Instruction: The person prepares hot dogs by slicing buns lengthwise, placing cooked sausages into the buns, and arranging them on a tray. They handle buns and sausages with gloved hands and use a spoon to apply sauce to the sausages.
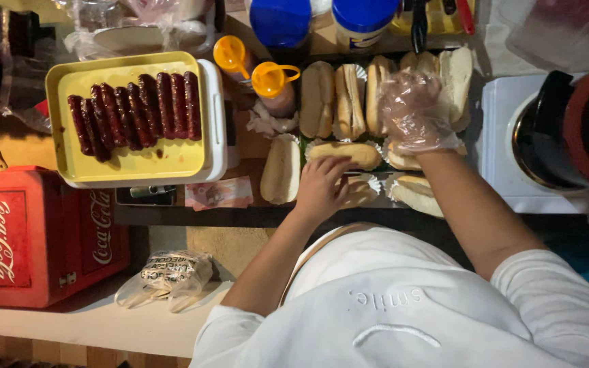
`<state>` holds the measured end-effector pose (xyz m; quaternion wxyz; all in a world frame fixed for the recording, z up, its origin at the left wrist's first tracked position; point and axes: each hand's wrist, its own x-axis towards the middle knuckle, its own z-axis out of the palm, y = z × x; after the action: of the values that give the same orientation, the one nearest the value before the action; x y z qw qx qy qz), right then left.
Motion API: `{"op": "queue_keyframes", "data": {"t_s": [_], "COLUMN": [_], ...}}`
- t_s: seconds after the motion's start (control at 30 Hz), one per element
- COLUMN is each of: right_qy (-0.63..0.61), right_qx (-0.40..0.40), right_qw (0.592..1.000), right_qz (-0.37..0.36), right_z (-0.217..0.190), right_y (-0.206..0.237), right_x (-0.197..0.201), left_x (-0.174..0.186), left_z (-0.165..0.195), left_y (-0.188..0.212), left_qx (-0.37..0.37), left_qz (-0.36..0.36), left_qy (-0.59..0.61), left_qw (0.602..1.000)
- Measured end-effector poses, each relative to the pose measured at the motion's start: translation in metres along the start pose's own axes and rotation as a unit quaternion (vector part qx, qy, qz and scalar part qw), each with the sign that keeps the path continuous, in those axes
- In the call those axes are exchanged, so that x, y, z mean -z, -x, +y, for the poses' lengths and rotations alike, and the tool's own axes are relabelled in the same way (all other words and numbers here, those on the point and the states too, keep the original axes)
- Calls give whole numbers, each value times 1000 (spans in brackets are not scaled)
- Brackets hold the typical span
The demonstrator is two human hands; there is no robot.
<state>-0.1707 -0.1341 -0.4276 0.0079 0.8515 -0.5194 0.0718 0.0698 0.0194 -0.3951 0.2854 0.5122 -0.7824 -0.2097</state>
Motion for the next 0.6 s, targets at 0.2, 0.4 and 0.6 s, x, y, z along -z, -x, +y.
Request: {"op": "queue_keyframes", "data": {"t_s": [0.2, 0.4, 0.6], "right_qy": [19, 8, -1], "right_qx": [-10, -59, -137], "right_qw": [999, 994, 975], "right_qz": [-39, -96, -174], "right_z": [9, 22, 16], "right_y": [-9, -12, -14], "right_x": [-6, -22, -10], "left_x": [-61, -101, -89], "left_z": [-27, -49, -42], "left_y": [-100, -134, -134], "left_qx": [-81, -81, -67], "left_qz": [-56, -107, -133], "left_qy": [-203, -329, -302], "left_qw": [974, 935, 942]}}
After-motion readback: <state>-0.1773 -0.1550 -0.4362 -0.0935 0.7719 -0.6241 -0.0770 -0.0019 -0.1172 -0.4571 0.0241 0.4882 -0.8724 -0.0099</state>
